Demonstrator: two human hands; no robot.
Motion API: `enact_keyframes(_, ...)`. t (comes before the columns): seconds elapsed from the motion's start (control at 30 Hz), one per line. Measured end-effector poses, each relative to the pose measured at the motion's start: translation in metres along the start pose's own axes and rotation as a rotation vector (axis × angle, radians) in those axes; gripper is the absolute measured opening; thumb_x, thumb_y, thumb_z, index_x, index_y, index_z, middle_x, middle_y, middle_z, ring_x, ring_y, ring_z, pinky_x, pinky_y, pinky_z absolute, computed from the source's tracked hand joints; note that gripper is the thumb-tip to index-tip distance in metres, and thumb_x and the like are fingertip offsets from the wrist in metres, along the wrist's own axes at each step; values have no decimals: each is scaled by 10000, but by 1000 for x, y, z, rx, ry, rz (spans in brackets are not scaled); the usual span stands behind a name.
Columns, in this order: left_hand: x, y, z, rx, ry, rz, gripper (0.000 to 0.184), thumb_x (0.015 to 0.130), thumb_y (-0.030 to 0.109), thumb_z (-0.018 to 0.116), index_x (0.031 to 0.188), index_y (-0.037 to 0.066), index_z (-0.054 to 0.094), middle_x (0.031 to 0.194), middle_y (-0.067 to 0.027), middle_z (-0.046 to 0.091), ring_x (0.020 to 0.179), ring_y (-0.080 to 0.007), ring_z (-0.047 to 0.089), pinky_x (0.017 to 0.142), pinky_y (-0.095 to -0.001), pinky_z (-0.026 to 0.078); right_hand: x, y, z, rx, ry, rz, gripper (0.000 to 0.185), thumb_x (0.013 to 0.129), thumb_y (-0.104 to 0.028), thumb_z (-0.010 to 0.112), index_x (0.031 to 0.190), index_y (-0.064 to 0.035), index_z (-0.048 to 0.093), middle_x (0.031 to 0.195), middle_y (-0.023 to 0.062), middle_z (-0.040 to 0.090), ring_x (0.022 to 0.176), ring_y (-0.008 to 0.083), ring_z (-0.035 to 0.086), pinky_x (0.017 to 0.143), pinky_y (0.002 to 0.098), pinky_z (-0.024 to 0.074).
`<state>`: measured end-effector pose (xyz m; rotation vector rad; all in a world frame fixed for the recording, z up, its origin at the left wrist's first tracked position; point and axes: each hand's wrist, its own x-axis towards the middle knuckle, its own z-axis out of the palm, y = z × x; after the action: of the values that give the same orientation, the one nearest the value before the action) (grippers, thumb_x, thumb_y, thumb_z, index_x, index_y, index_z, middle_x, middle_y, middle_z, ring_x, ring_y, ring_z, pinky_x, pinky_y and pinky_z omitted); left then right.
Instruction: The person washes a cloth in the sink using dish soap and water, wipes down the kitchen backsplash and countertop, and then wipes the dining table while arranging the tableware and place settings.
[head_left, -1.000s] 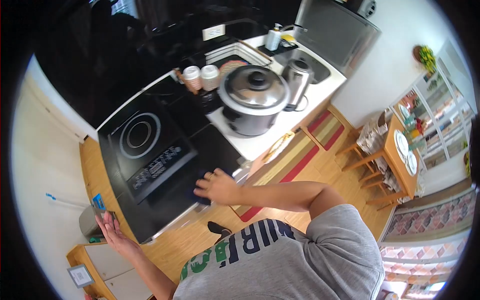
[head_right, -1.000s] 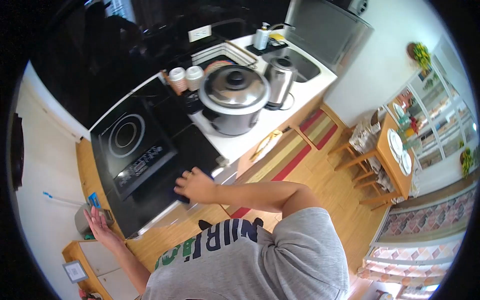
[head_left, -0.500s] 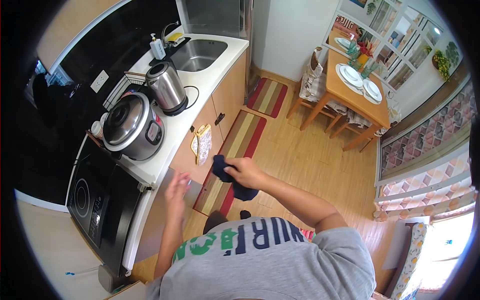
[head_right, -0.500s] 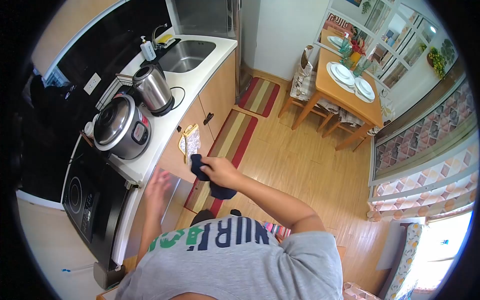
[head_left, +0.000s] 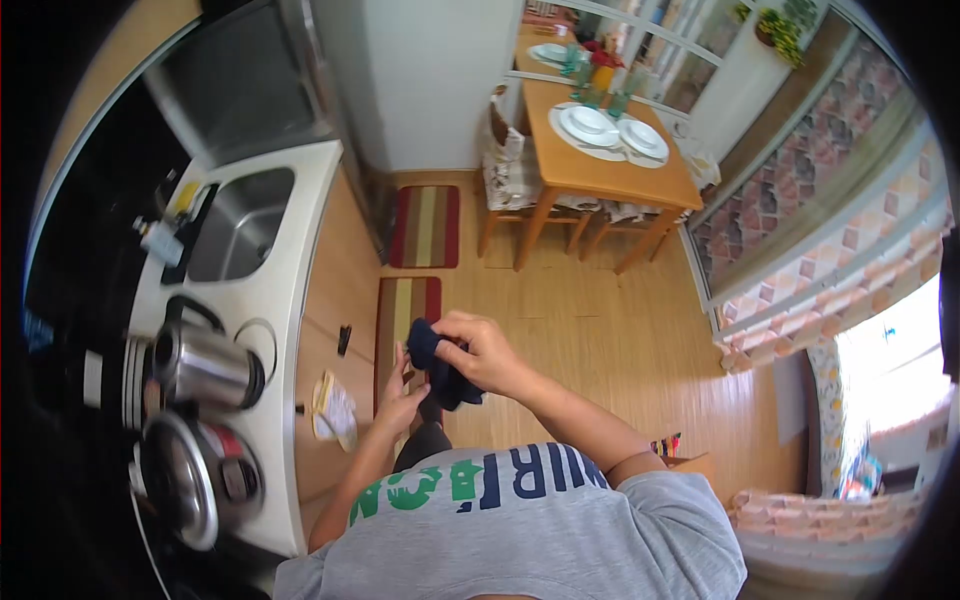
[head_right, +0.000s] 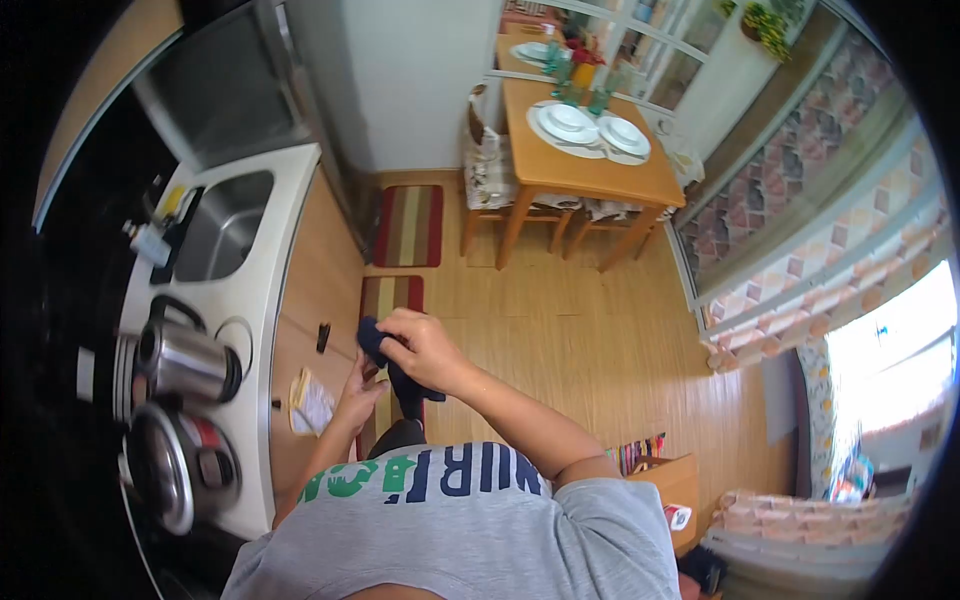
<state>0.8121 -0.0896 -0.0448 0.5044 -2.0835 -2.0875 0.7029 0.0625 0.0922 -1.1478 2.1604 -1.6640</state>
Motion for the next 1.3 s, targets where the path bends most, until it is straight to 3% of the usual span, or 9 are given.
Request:
enact_keyframes(0.07, 53, -5, -4, -134, -134, -92, 664, 812, -58, 576, 1416, 26, 312, 1218, -91, 535, 1074, -193, 519, 931, -305, 418, 39, 11, -8, 199, -78, 263, 131, 875, -66, 569, 955, 26, 615, 865, 54, 613, 812, 129, 575, 713, 286, 458)
enact_keyframes(0.27, 207, 72, 16, -152, -678, -453, 355, 911, 163, 581, 1214, -9, 512, 1085, -85, 605, 996, -160, 601, 829, -320, 514, 124, 38, -74, 501, 440, 309, 175, 911, -138, 555, 1014, -1, 587, 881, 23, 621, 800, 102, 574, 722, 252, 467)
enact_keyframes(0.53, 369, 131, 91, -388, -911, -288, 310, 940, 226, 547, 1103, -36, 578, 991, -57, 637, 891, -142, 620, 790, -300, 524, 147, 195, -133, 447, 844, 549, 384, 912, -275, 553, 1196, -24, 491, 1128, 76, 550, 1028, 162, 502, 864, 298, 418)
enact_keyframes(0.6, 407, 145, 103, -288, -999, -305, 262, 945, 181, 530, 1109, -14, 590, 1022, -73, 634, 921, -158, 616, 847, -310, 494, 168, 218, -136, 553, 945, 1081, 474, 927, -409, 499, 1218, -35, 483, 1179, 96, 538, 1106, 186, 486, 893, 312, 416)
enact_keyframes(0.73, 484, 157, 120, 35, -1254, -306, 274, 943, 175, 544, 1136, -16, 582, 1025, -37, 623, 951, -97, 559, 879, -274, 446, 229, 245, -157, 1325, 713, 816, 551, 914, -514, 463, 1208, -50, 504, 1133, 104, 579, 1073, 213, 544, 881, 330, 456)
enact_keyframes(0.8, 521, 155, 130, 171, -1466, -178, 268, 934, 148, 560, 1140, -23, 577, 1026, -31, 620, 940, -89, 548, 864, -269, 444, 266, 274, -170, 1568, 596, 348, 558, 892, -537, 493, 1172, -57, 533, 1054, 105, 622, 977, 222, 610, 834, 351, 511)
enact_keyframes(0.83, 537, 156, 135, 96, -1447, -131, 268, 922, 128, 580, 1139, -29, 574, 1036, -23, 612, 934, -90, 545, 866, -267, 440, 284, 277, -185, 1606, 656, 442, 438, 899, -408, 553, 1129, -35, 550, 977, 108, 641, 860, 212, 640, 786, 366, 541)
enact_keyframes(0.97, 617, 189, 145, 258, -1534, -107, 275, 916, 132, 593, 1143, -22, 575, 1055, -15, 608, 954, -83, 537, 876, -259, 436, 331, 304, -234, 1219, 1048, 541, 341, 849, -125, 615, 1145, 17, 525, 988, 126, 633, 864, 235, 641, 799, 374, 538)
enact_keyframes(1.3, 896, 216, 155, 210, -1131, -176, 526, 945, 272, 534, 1400, 59, 376, 1164, -84, 577, 1034, -169, 544, 883, -330, 465, 374, 379, -328, 466, 1911, 421, 278, 851, -134, 614, 1082, 17, 582, 917, 77, 635, 787, 175, 610, 696, 313, 508)
